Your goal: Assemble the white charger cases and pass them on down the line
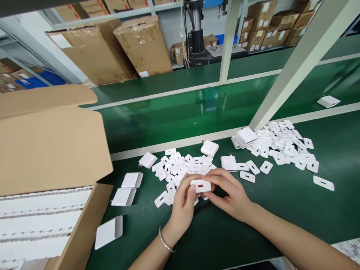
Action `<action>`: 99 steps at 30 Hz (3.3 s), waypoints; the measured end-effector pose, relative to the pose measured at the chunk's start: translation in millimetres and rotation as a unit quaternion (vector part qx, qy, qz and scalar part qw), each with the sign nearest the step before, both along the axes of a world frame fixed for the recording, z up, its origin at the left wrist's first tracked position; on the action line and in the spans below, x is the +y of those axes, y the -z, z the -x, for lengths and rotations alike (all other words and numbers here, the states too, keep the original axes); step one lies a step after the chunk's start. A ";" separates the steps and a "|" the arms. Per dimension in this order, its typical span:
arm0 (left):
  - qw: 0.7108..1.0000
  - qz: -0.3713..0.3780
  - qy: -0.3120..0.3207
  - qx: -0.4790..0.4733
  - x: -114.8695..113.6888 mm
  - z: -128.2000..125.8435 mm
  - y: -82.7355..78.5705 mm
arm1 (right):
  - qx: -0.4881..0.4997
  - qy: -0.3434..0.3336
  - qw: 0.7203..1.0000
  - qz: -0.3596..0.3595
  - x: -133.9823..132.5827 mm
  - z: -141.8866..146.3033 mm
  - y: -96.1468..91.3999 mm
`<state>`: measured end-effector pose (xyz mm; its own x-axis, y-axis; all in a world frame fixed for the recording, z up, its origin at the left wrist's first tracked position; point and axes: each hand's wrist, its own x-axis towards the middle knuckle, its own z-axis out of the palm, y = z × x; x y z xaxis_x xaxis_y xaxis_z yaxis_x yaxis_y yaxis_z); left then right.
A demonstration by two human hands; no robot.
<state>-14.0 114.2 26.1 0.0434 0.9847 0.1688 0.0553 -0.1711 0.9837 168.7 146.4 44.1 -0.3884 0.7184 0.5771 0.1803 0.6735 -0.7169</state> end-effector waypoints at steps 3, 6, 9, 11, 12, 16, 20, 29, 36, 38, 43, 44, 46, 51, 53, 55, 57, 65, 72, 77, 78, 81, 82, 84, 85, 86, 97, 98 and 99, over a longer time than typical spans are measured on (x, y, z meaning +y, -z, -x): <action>1.000 0.023 0.003 -0.001 -0.1 -1.0 2.1 | -0.001 0.004 1.000 0.007 0.2 -0.2 2.6; 0.999 0.037 -0.001 -0.004 -1.5 -1.3 2.0 | 0.001 0.005 1.000 0.011 0.5 -0.2 4.9; 0.999 0.048 0.011 -0.006 -3.9 -1.1 0.4 | 0.004 0.010 1.000 0.017 0.4 0.5 4.8; 0.998 0.058 0.027 -0.010 -5.4 -1.0 -0.4 | 0.007 0.013 1.000 0.026 -0.2 1.3 3.8; 0.997 0.063 0.032 -0.014 -6.0 -1.0 -0.7 | 0.008 0.014 0.999 0.031 -0.6 1.7 3.2; 0.996 0.071 0.045 -0.015 -7.4 -0.8 -1.0 | 0.014 0.021 0.999 0.046 -2.2 3.3 2.0; 0.996 0.066 0.051 0.021 -8.9 0.0 0.7 | 0.021 0.020 0.998 0.061 -3.3 4.2 2.6; 0.999 0.030 0.012 0.041 -11.9 -0.9 2.5 | 0.062 0.013 0.991 0.120 -3.7 5.7 2.1; 0.995 -0.080 0.003 0.062 -11.1 1.0 -2.0 | 0.061 -0.023 0.990 0.122 -2.7 1.2 0.8; 0.990 -0.106 0.008 0.092 -11.2 2.0 -1.6 | 0.048 -0.043 0.984 0.164 -2.4 -0.9 -0.5; 0.985 -0.131 0.026 0.112 -13.3 4.5 1.2 | 0.008 -0.070 0.980 0.185 -0.7 -4.5 -3.5; 0.985 -0.132 0.034 0.103 -13.5 4.8 1.8 | 0.005 -0.073 0.981 0.181 -0.5 -4.7 -4.0; 0.986 -0.131 0.047 0.089 -13.3 5.2 2.6 | 0.002 -0.071 0.983 0.170 -0.7 -4.6 -4.7; 0.979 -0.171 0.045 0.098 -10.3 5.0 0.5 | 0.012 -0.053 0.985 0.161 -3.6 -2.5 -5.6; 0.977 -0.183 0.038 0.101 -8.8 4.8 -1.2 | 0.016 -0.054 0.985 0.160 -4.5 -1.8 -4.8; 0.978 -0.182 0.037 0.101 -7.5 4.8 -2.2 | 0.015 -0.054 0.986 0.159 -4.8 -1.5 -3.5; 0.980 -0.170 0.041 0.098 -6.1 5.0 -2.1 | 0.005 -0.051 0.985 0.164 -4.7 -1.5 -2.5; 0.997 -0.068 -0.007 0.026 -3.5 2.9 -3.0 | -0.022 -0.028 0.995 0.091 -1.1 -2.4 -4.2; 0.994 -0.103 -0.002 0.029 -3.0 2.0 -1.6 | 0.010 -0.003 1.000 -0.017 -0.5 -1.3 -3.2; 0.993 -0.110 -0.018 0.036 -1.6 1.0 -1.3 | -0.008 0.032 0.993 -0.110 -0.9 0.6 -3.7; 0.993 -0.108 -0.022 0.036 -1.9 0.9 -1.5 | -0.009 0.033 0.992 -0.118 -1.0 0.7 -4.0; 0.995 -0.090 -0.023 0.025 -3.3 0.8 -0.9 | -0.006 0.030 0.993 -0.117 -2.1 0.6 -5.0; 0.997 -0.073 -0.019 0.017 -3.7 0.7 -0.1 | -0.003 0.030 0.994 -0.107 -2.6 0.5 -5.2; 1.000 -0.021 -0.007 -0.011 -3.6 0.3 2.1 | 0.009 0.025 0.997 -0.068 -3.6 0.7 -5.0; 0.999 0.007 0.000 -0.032 -3.3 -0.1 3.4 | 0.018 0.019 0.999 -0.039 -4.0 1.1 -4.6; 0.998 0.033 0.005 -0.058 -2.7 -0.6 4.8 | 0.027 0.012 1.000 -0.005 -4.2 1.6 -4.0; 0.990 0.047 0.014 -0.131 -4.5 1.9 11.1 | 0.074 -0.093 0.920 0.373 -2.8 3.3 -1.8; 0.991 0.044 0.019 -0.123 -5.1 2.8 11.4 | 0.075 -0.100 0.921 0.368 -2.9 2.6 -3.0; 0.992 0.040 0.025 -0.118 -5.7 3.5 11.7 | 0.074 -0.103 0.925 0.359 -2.9 1.8 -4.1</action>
